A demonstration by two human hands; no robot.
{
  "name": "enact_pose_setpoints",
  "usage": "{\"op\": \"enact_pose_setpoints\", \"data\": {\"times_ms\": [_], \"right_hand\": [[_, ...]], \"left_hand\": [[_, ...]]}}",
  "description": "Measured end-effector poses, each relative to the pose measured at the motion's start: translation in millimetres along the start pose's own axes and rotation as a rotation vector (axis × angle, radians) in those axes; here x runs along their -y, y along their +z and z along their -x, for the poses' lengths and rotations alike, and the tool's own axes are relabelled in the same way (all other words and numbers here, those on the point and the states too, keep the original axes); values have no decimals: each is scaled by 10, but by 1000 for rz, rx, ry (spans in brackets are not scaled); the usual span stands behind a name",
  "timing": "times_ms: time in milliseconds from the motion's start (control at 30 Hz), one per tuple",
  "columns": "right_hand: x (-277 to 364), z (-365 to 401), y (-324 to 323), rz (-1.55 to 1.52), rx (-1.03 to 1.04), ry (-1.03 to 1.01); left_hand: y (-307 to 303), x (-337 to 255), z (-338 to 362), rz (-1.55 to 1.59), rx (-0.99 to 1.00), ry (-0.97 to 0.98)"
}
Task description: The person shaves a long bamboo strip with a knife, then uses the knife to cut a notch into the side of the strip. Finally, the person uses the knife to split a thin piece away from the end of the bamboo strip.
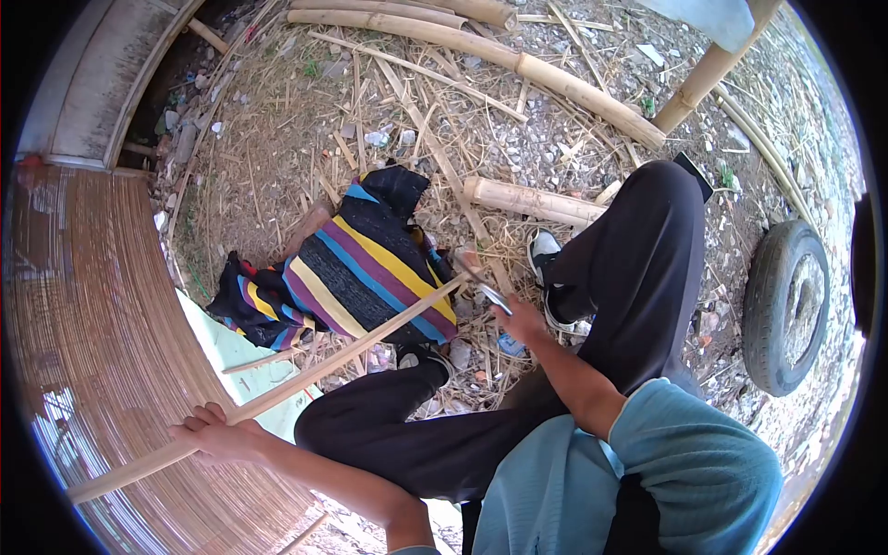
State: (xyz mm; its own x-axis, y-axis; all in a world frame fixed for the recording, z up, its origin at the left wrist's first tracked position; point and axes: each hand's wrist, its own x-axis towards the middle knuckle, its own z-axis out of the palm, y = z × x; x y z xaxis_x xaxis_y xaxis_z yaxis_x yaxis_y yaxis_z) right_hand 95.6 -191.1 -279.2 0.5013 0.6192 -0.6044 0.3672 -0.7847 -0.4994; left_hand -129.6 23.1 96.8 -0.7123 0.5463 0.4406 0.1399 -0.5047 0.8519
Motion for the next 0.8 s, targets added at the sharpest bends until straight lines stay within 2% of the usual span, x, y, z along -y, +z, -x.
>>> {"op": "enact_pose_setpoints", "data": {"times_ms": [67, 133, 200, 400, 467, 567, 733, 800], "right_hand": [[-442, -53, 130, 82, 138, 213], [-287, -59, 146, 55, 143, 226], [-304, -28, 163, 51, 138, 252], [-252, -133, 194, -83, 140, 241], [2, -88, 33, -144, 65, 229], [135, -231, 101, -389, -83, 50], [387, -223, -151, -373, -115, 18], [411, -185, -179, -381, -97, 38]], "left_hand": [[-11, 23, -5, -1, -1, -8], [-8, -6, -28, -34, 13, -14], [29, -27, 21, -67, -58, -2], [20, -38, 20, 31, -45, -21], [34, -32, 22, 41, -44, -27], [0, -29, 10, 65, -48, -40], [-83, 38, -55, 105, -51, -36], [-138, 101, -81, 158, 92, -30]]}}
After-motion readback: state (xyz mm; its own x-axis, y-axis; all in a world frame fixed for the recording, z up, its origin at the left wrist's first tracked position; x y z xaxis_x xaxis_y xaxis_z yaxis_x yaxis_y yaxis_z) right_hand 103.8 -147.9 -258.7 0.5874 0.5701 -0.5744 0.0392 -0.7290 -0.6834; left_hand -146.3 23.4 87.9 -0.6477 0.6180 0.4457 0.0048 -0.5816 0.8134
